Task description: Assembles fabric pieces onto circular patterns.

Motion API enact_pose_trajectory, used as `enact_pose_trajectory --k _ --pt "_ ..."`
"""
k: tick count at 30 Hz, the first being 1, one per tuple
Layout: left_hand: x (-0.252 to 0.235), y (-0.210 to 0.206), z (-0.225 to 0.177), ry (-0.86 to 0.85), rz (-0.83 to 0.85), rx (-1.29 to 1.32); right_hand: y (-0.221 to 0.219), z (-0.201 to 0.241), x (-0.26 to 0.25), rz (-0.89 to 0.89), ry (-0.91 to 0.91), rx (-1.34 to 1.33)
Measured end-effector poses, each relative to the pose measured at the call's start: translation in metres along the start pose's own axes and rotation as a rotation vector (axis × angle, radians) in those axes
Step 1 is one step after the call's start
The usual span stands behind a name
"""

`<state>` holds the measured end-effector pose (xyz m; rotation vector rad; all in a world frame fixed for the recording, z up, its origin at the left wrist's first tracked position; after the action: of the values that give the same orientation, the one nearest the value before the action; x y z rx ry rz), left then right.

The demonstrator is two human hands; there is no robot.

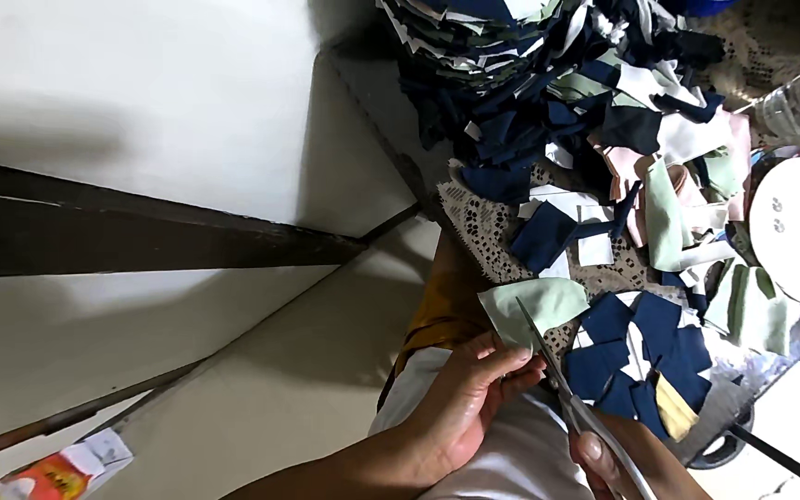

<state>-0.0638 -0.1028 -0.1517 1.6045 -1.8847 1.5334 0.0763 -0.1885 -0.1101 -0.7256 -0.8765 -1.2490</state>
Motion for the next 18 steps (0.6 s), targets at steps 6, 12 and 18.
enact_pose_trajectory --k 6,12,18 --pt "0.001 0.001 -0.001 -0.028 0.022 0.029 0.002 0.001 -0.006 0.061 -0.027 0.003" --pt "0.001 0.001 -0.003 -0.034 0.011 0.049 0.005 0.010 -0.009 0.050 -0.019 0.039" --pt "0.001 0.001 -0.005 -0.054 0.027 0.056 0.007 0.015 -0.009 0.010 0.013 0.071"
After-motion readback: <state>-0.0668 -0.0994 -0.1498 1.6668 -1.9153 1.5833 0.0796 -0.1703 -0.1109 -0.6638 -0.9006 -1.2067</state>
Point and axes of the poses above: each hand's wrist, its own x-axis away from the middle knuckle, its own y-axis out of the back of the hand, z = x × y, the point moved 8 cm from there along -x, towards the middle knuckle, and after that the axes turned 10 degrees about -y, right-handed, at the moved point
